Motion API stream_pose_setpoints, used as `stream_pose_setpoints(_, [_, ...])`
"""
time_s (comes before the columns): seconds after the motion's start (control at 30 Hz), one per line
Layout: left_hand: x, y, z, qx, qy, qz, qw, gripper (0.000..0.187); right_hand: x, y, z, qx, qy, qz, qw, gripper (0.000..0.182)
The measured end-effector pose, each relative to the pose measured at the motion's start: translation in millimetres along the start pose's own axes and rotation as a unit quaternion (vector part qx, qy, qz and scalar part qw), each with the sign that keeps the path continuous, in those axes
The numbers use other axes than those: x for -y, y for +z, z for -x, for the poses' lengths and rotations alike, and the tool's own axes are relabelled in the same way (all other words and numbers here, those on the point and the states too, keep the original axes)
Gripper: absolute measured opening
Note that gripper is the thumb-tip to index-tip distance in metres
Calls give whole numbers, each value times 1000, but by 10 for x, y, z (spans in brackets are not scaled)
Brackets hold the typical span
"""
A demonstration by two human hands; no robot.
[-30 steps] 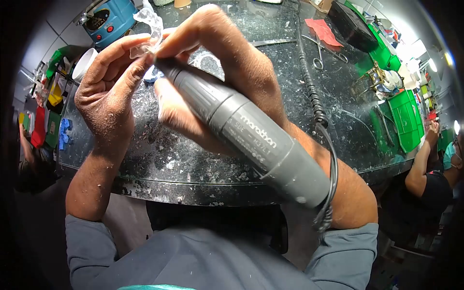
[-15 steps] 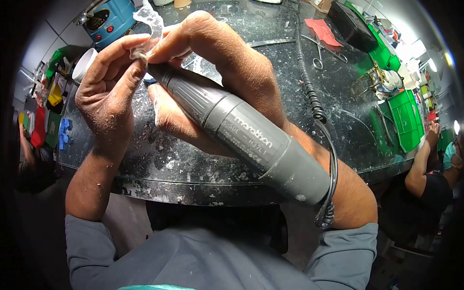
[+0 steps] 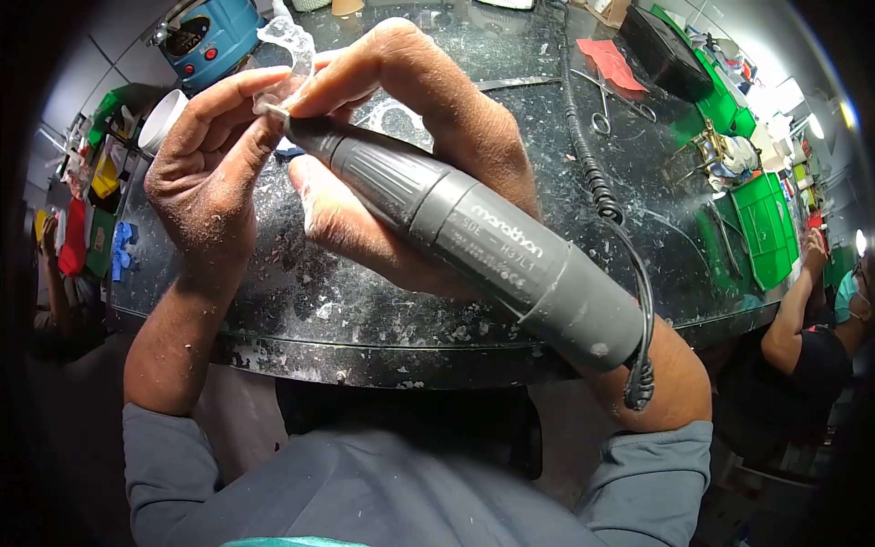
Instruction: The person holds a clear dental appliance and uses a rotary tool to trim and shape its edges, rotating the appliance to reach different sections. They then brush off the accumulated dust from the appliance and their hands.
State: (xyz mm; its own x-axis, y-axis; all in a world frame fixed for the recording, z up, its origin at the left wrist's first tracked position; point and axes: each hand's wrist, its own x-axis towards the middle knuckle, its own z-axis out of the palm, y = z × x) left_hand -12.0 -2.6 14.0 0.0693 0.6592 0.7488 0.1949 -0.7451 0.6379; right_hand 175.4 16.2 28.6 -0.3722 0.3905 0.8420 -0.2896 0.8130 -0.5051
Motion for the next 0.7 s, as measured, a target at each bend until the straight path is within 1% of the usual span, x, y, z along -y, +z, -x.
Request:
stream_pose_setpoints(0.03, [-2, 1, -1, -3, 4, -7, 1000, 26, -22, -26, 10, 38, -11, -6, 999, 34])
stream_pose_setpoints(0.07, [-10, 3, -1, -3, 4, -7, 1000, 26, -56, -55, 32, 38, -12, -6, 999, 34])
stream_pose_setpoints(0.13, [-30, 8, -1, -3, -12, -16, 1000, 25, -109, -91, 63, 30, 25, 98, 994, 35])
stream_pose_setpoints(0.17, [-25, 9, 1, -3, -11, -16, 1000, 25, -110, -71, 65, 29, 25, 98, 994, 35])
stream_pose_setpoints(0.23, [-7, 8, 8, -12, -8, 26, 1000, 24, -93, 7, 36, 9, -27, -32, 999, 37])
stream_pose_setpoints(0.27, [-11, 2, 7, -11, -8, 26, 1000, 24, -106, 2, 51, 8, -27, -32, 999, 37])
stream_pose_setpoints(0.33, [-26, -7, 9, -7, -12, -14, 1000, 22, -148, -12, 96, 7, -16, 62, 998, 38])
stream_pose_setpoints(0.37, [-27, 1, 14, -7, -12, -14, 1000, 22, -149, -6, 102, 2, -19, 70, 997, 39])
stream_pose_setpoints(0.4, [-26, 13, 19, -15, -15, 1, 1000, 21, -147, -9, 100, 2, -19, 70, 997, 39])
stream_pose_setpoints(0.47, [-19, 20, 19, -23, -17, 17, 999, 21, -137, -24, 92, 47, -41, 56, 997, 38])
stream_pose_setpoints(0.5, [-14, 13, 21, -25, -15, 2, 1000, 20, -136, -22, 92, 46, -41, 56, 997, 38])
stream_pose_setpoints(0.6, [-31, 13, 24, -25, -22, -13, 999, 19, -132, 1, 92, 0, -27, 80, 996, 37])
stream_pose_setpoints(0.63, [-42, 17, 23, -23, -30, -13, 999, 18, -164, -4, 89, 15, -43, 57, 997, 38])
stream_pose_setpoints(0.7, [-62, 22, 23, -26, -34, -7, 999, 17, -166, 8, 82, 17, -53, 52, 997, 38])
